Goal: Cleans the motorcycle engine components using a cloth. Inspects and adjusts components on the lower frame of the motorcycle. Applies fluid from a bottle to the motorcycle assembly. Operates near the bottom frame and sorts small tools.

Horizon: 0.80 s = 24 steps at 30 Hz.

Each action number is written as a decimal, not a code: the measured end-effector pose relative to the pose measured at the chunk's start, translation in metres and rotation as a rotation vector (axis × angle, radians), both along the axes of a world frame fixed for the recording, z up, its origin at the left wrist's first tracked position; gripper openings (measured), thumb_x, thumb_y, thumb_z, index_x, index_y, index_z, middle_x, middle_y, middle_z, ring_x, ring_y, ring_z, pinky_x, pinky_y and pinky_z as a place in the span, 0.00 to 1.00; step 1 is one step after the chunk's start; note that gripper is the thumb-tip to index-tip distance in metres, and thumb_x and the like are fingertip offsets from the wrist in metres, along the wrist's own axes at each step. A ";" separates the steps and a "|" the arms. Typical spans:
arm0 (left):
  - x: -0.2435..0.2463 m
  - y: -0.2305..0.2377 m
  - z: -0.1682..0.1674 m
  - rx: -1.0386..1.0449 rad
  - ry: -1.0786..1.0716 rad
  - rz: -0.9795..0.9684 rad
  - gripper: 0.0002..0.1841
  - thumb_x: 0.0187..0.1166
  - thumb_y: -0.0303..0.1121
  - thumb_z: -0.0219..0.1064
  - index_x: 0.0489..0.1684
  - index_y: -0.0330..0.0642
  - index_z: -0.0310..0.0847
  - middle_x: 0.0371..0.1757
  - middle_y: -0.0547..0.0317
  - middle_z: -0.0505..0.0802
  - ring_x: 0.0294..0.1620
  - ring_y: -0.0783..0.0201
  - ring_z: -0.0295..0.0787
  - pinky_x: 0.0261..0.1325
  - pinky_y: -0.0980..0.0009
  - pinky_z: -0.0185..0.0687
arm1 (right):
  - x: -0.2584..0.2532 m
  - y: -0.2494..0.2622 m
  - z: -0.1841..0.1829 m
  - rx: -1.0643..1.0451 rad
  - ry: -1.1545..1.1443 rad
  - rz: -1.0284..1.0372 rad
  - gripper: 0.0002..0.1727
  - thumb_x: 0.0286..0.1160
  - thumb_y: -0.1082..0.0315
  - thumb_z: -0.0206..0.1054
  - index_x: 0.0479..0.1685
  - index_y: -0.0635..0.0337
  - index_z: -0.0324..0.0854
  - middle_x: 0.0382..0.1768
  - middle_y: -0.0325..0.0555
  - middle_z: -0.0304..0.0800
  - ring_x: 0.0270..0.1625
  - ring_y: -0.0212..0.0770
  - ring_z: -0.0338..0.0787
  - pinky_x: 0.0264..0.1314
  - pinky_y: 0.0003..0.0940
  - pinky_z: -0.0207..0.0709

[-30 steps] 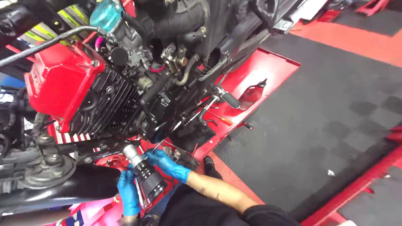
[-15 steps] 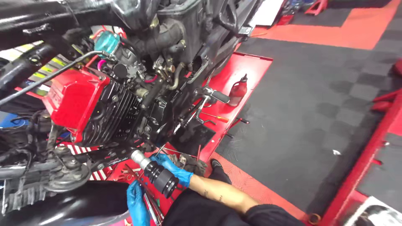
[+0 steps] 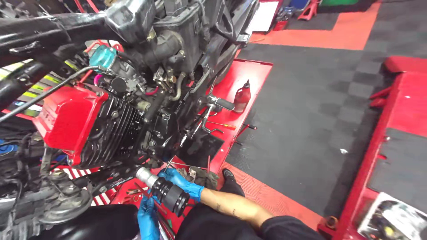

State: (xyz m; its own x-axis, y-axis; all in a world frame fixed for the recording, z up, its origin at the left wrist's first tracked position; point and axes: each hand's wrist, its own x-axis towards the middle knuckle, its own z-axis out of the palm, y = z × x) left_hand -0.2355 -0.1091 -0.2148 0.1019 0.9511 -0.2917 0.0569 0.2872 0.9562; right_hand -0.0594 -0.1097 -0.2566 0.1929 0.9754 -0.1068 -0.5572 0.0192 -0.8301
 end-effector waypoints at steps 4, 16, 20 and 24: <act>0.001 -0.003 -0.004 0.000 -0.010 0.012 0.12 0.86 0.20 0.50 0.60 0.35 0.74 0.37 0.64 0.94 0.36 0.72 0.93 0.44 0.74 0.92 | 0.007 0.000 -0.003 0.015 -0.031 0.057 0.12 0.88 0.66 0.58 0.39 0.59 0.84 0.27 0.31 0.82 0.30 0.23 0.81 0.38 0.22 0.77; 0.000 -0.004 -0.013 0.283 0.253 -0.047 0.14 0.72 0.14 0.63 0.56 0.27 0.78 0.39 0.65 0.91 0.41 0.81 0.88 0.52 0.81 0.87 | 0.016 -0.006 0.000 0.029 0.017 0.121 0.12 0.89 0.66 0.56 0.44 0.61 0.84 0.31 0.35 0.84 0.33 0.27 0.83 0.41 0.26 0.80; 0.000 -0.003 -0.019 0.302 0.251 -0.048 0.14 0.77 0.15 0.62 0.59 0.25 0.79 0.42 0.62 0.93 0.42 0.79 0.90 0.53 0.79 0.89 | 0.015 -0.003 -0.002 0.032 0.008 0.106 0.11 0.89 0.67 0.56 0.44 0.62 0.83 0.29 0.34 0.84 0.31 0.26 0.83 0.40 0.25 0.80; -0.003 0.000 -0.019 0.142 0.106 -0.065 0.12 0.81 0.18 0.55 0.57 0.30 0.80 0.36 0.63 0.94 0.35 0.73 0.92 0.42 0.73 0.92 | 0.014 -0.004 -0.002 0.010 -0.015 0.081 0.11 0.88 0.67 0.57 0.42 0.62 0.83 0.29 0.34 0.84 0.31 0.25 0.83 0.40 0.25 0.80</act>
